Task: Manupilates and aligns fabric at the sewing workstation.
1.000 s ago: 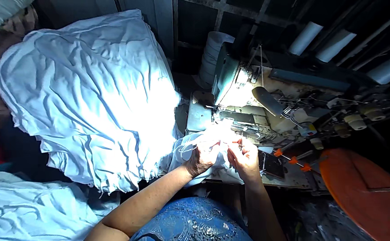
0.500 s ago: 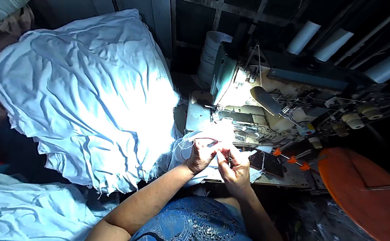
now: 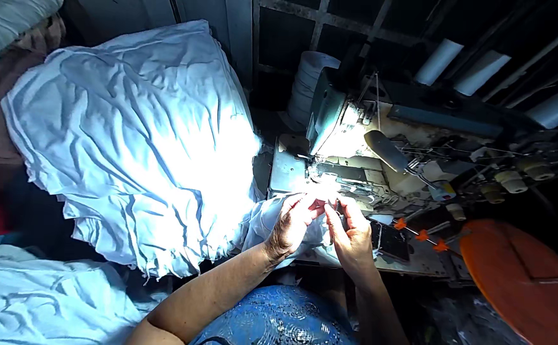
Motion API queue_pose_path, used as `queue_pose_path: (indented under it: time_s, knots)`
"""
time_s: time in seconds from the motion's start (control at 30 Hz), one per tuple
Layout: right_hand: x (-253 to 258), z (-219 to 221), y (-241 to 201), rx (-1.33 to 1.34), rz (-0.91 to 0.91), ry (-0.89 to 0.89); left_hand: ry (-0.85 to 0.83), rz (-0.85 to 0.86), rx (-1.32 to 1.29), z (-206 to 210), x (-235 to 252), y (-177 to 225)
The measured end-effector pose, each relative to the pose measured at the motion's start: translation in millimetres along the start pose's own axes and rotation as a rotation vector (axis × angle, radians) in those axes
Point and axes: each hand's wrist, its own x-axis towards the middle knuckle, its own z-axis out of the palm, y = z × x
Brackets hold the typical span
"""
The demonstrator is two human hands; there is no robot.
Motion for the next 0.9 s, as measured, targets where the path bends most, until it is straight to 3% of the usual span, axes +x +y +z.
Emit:
queue_pose_path:
  time_s: [0.2, 0.9]
  knots:
    - [1.7, 0.0, -2.7, -0.129, -0.041, -0.005, -0.010, 0.055, 0.069, -1.5, -2.9, -0.6]
    - [5.4, -5.9, -1.5, -0.147, -0.034, -0.050, -0.042, 0.105, 0.267, -5.1, 0.6, -2.8]
